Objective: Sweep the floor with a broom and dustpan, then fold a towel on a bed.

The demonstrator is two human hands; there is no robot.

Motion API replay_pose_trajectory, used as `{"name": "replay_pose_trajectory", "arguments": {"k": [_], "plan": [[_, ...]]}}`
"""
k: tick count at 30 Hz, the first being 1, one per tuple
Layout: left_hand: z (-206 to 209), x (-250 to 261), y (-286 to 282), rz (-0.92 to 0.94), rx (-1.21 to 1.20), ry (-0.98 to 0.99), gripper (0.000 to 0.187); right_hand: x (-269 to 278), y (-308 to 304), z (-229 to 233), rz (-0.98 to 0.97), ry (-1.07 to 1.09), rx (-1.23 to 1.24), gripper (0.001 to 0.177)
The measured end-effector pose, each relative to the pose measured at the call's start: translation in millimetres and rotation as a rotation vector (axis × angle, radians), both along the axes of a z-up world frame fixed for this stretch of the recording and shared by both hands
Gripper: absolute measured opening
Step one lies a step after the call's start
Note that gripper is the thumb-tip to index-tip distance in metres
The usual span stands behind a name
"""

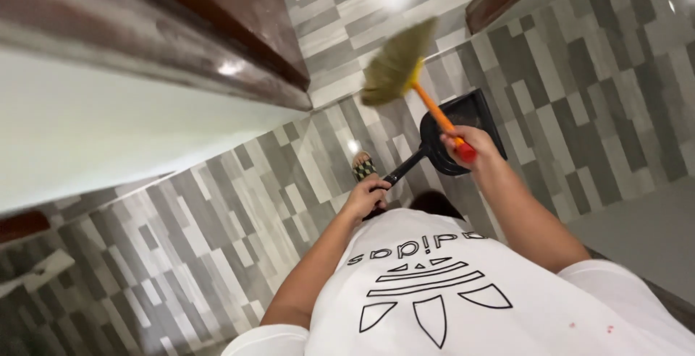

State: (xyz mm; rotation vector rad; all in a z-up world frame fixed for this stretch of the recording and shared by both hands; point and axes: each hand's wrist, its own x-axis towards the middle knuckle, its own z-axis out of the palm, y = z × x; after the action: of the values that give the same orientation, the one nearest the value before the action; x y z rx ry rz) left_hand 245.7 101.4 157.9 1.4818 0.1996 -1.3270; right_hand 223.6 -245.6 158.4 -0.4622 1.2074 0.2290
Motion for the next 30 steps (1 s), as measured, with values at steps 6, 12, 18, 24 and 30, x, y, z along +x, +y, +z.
{"name": "replay_pose_trajectory", "arguments": {"k": [6, 12, 18, 24, 30], "plan": [[2.0, 68.3, -18.5, 0.062, -0.067, 0.153, 0.030, 23.1, 59.8, 156.3, 0.298, -0.104, -0.365, 0.053], [12.2, 141.5, -54.3, -0.052, -0.028, 0.167, 0.029, 134.9, 69.0, 164.5, 0.359, -0.253, -0.173, 0.067], [2.3, 228.9, -112.7, -0.160, 0.017, 0.185, 0.028, 295.2, 28.6, 34.2, 0.547, -0.273, -0.196, 0.065], [-31.6, 285.4, -152.2, -0.220, -0.056, 0.086, 0.026, 322.7, -82.6, -54.7, 0.143, -0.209, -0.060, 0.034], [-23.0, 364.8, -195.4, -0.280, -0.087, -0.023, 0.022, 321.1, -127.0, 20.6, -0.029, -0.142, -0.153, 0.028]]}}
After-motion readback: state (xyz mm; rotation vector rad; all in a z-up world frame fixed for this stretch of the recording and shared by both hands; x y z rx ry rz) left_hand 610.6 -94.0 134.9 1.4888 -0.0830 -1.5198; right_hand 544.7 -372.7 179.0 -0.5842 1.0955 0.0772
